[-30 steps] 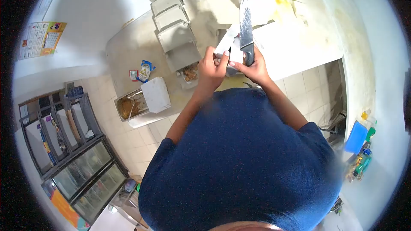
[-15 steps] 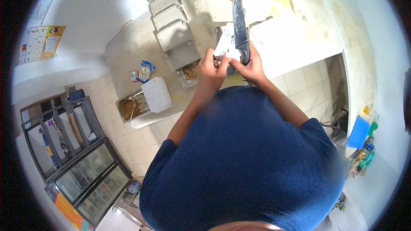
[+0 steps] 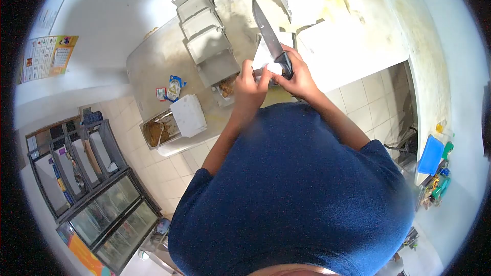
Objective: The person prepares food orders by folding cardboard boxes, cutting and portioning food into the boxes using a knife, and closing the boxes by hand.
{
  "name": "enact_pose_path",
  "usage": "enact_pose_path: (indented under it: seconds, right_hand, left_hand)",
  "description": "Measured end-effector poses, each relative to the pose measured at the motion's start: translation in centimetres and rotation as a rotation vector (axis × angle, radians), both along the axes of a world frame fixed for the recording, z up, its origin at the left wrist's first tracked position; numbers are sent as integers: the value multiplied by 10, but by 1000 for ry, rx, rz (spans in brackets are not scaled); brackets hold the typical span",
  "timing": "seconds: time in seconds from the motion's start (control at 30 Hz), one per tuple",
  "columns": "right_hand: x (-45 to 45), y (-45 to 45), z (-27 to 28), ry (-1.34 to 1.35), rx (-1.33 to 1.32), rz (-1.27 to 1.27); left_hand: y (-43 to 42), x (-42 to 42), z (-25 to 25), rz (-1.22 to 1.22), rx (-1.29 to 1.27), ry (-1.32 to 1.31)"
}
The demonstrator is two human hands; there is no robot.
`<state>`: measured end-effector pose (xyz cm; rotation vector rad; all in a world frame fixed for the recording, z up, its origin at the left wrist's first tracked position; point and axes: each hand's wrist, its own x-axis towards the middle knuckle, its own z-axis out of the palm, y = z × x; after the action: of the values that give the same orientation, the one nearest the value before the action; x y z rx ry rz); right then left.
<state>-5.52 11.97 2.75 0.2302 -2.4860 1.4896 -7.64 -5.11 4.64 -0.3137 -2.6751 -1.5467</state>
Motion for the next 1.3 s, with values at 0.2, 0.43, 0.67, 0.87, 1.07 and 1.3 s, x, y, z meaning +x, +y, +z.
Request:
enact_pose_path:
  seconds: [0.2, 0.43, 0.67, 0.87, 1.07, 1.3]
  right_hand:
    - [-1, -3, -5, -28, -187, 20]
    - [-1, -9, -7, -23, -209, -109]
    - [1, -20, -6, -190, -631, -138]
    - [-5, -17, -1, -273, -730, -349]
    - [9, 14, -34, -364, -797, -563]
    - [24, 96, -125, -508, -1040, -1050]
  left_hand:
    - [-3, -1, 3, -1, -30, -44]
    - [-3, -2, -8, -3, -57, 23]
    - [2, 3, -1, -116, -158, 23]
    - [1, 4, -18, -292, -382, 286]
    - [2, -7, -16, -697, -275, 217]
    - [-4, -23, -27, -413, -111, 53]
